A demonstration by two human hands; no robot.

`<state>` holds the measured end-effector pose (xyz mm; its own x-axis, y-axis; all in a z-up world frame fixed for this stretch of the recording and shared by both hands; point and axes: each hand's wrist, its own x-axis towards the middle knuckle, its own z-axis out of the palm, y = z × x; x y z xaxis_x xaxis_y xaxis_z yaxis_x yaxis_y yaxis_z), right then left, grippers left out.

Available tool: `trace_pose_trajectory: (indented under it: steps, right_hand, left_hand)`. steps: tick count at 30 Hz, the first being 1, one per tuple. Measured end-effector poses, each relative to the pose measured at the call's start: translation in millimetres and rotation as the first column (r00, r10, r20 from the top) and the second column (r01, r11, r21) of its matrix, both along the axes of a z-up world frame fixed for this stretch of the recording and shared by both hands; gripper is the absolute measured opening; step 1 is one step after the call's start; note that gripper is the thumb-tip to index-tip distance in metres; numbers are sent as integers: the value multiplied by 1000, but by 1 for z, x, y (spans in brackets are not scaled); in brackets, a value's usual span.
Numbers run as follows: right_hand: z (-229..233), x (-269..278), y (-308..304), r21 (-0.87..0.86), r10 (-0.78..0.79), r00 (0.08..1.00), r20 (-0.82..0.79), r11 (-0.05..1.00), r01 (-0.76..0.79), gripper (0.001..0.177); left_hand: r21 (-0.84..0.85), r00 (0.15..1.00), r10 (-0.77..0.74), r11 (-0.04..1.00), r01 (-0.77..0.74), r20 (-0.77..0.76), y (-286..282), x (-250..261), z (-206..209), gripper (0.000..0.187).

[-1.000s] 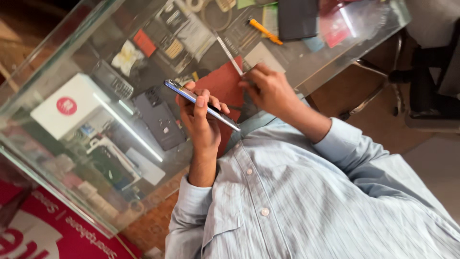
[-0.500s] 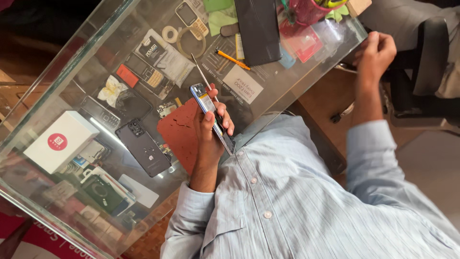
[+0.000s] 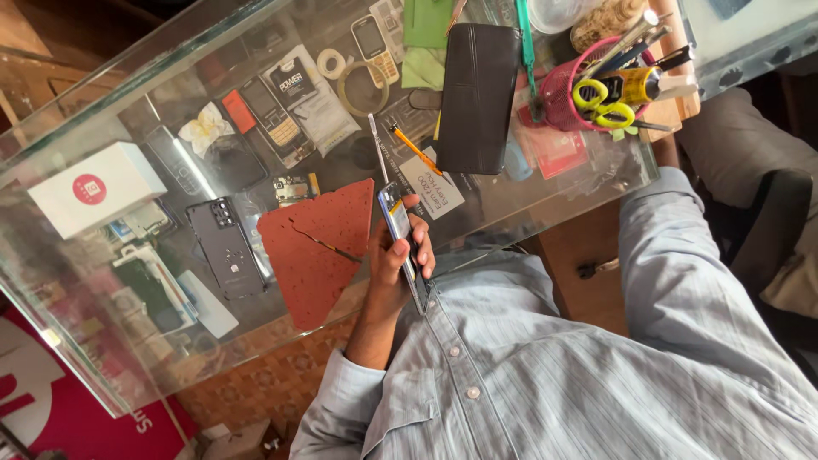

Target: The person uses a screwdriver and a metal prying tool to disassemble a smartphone on a glass counter, eventually removing the battery.

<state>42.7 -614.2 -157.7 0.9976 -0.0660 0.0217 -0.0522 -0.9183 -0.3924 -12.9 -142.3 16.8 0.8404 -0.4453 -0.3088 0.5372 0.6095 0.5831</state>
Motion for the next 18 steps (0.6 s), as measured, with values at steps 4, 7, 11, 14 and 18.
trace_pose_trajectory:
  steps: [4,7,11,14,18]
  right_hand:
    - [11,-12,12,-19,-133,989,-72,991,132,39]
    - [27,-17,9,34,-266,957,-115,962,271,36]
    - [43,0,1,224,-402,892,-206,868,443,32]
    - [55,14,-6,422,-551,781,-295,658,624,29]
    - [58,-12,-10,669,-641,635,-432,245,702,27]
  left_hand:
    - [61,1000,6,998,-6,2,-16,-5,2,80]
    - [41,999,-41,998,43,-31,-30,-1,8,83]
    - [72,989,-144,987,145,-14,-51,0,14,83]
    - [89,980,-200,976,198,17,-73,5,12,85]
    - [100,956,-294,951,292,7,-101,2,7,87]
